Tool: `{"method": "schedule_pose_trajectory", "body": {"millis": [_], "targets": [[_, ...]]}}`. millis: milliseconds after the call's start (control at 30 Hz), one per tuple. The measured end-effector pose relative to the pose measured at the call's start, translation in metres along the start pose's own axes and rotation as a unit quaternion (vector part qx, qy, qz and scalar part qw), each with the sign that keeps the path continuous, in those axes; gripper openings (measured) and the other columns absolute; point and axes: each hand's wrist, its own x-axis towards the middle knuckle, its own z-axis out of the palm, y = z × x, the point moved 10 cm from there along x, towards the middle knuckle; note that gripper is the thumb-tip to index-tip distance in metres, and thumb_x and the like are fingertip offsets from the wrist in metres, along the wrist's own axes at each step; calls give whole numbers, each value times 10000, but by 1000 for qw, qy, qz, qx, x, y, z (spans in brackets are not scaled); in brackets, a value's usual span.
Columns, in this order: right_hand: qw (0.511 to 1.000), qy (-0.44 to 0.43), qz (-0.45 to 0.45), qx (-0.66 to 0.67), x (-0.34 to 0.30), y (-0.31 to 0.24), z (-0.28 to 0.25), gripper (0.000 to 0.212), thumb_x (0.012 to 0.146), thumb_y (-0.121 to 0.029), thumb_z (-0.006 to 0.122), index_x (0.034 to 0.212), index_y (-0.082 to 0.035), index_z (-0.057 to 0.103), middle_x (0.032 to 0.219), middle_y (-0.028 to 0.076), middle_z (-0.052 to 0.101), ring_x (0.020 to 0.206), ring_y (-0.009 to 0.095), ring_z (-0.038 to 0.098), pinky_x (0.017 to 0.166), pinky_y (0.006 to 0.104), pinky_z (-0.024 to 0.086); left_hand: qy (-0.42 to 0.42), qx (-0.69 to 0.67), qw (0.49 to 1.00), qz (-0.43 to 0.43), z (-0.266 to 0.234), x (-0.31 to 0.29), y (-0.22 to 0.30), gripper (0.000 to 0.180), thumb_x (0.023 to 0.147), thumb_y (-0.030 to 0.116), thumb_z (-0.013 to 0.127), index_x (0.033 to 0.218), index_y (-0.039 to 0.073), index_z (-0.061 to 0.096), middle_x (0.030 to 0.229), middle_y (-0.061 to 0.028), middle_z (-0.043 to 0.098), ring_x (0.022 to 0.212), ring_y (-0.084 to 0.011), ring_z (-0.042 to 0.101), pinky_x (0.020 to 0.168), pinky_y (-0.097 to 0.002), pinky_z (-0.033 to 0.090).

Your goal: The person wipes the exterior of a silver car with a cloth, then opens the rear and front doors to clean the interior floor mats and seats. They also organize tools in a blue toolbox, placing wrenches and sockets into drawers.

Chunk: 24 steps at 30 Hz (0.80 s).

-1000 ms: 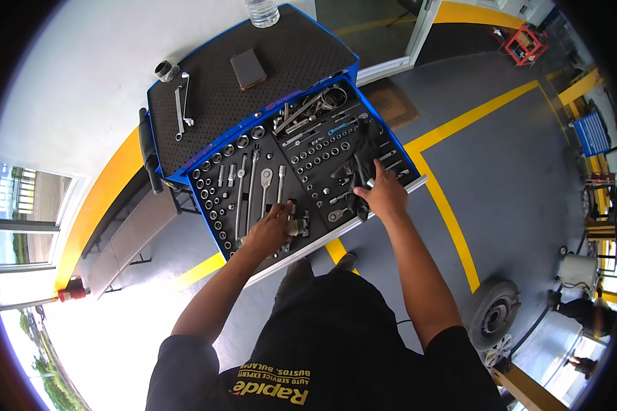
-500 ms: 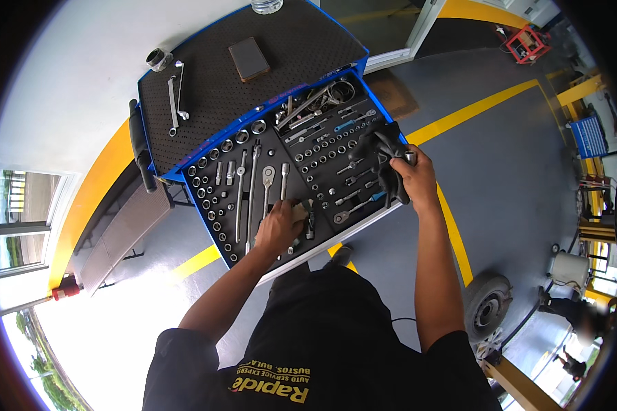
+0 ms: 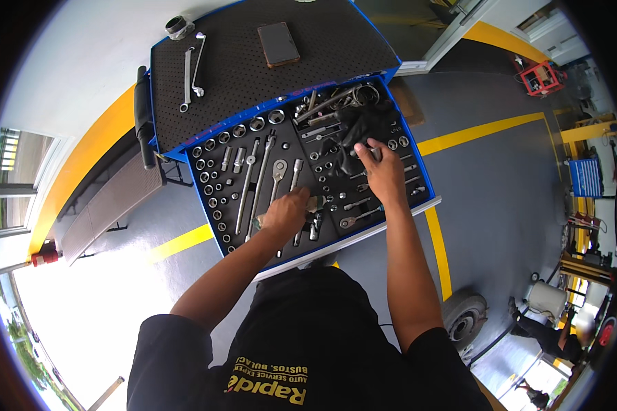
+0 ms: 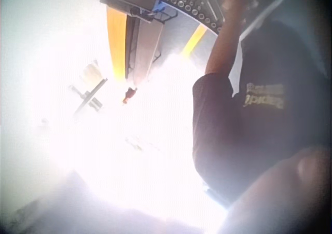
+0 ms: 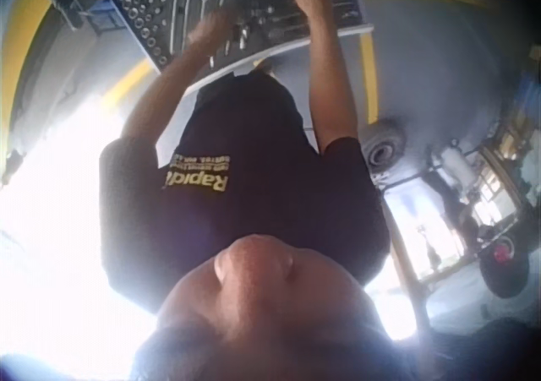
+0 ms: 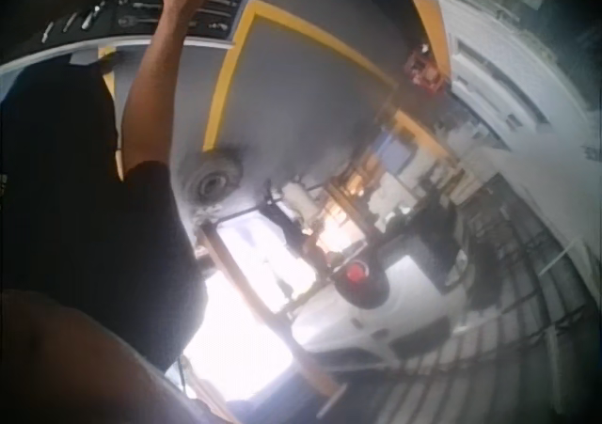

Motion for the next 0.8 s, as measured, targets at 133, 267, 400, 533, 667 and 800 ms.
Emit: {"method": "schedule_pose_trajectory", "body": {"millis": [133, 267, 400, 533, 667, 800], "targets": [[992, -117, -1, 40, -33, 11, 36, 458, 950, -356, 745, 1212, 17, 698, 1024, 200, 763, 928, 296, 754, 835, 373, 568, 65, -16, 998, -6, -1, -5, 1, 178, 868, 13, 633, 1022, 56, 555, 1078, -174, 674, 1025, -430, 675, 836, -534, 537], [984, -138, 13, 115, -92, 29, 35, 235, 968, -156, 733, 1119, 22, 707, 831, 77, 737, 741, 148, 742, 617, 263, 522, 107, -22, 994, -14, -7, -18, 4, 163, 881, 42, 622, 1034, 73, 573, 1103, -172, 678, 1041, -419, 680, 841, -521, 545], [984, -157, -21, 77, -155, 44, 19, 233, 958, -163, 731, 1103, 18, 709, 811, 63, 709, 694, 135, 697, 552, 260, 477, 148, -64, 986, -44, -40, -45, 1, 200, 893, 149, 626, 1080, 83, 598, 1128, -187, 697, 1055, -428, 680, 869, -524, 543], [979, -177, 4, 96, -214, 83, -10, 246, 949, -180, 744, 1088, 20, 708, 818, 62, 707, 692, 147, 694, 644, 299, 540, 346, -114, 930, -52, -140, -84, -19, 333, 868, 259, 682, 1134, 79, 593, 1094, -214, 714, 1030, -433, 687, 868, -512, 553], [987, -129, 51, 83, -262, 121, -29, 233, 951, -186, 740, 1063, 16, 709, 811, 62, 699, 683, 147, 684, 651, 308, 542, 400, -41, 903, -152, -242, -78, -63, 432, 915, 384, 679, 1182, 50, 622, 1226, -200, 645, 1093, -425, 673, 918, -520, 549], [985, -119, 59, 108, -293, 127, -16, 235, 960, -212, 736, 1010, 14, 696, 797, 68, 698, 679, 154, 687, 657, 316, 544, 428, -5, 880, -205, -287, -46, -90, 461, 935, 423, 654, 1194, 41, 653, 1278, -201, 640, 1124, -423, 675, 952, -511, 549]]}}
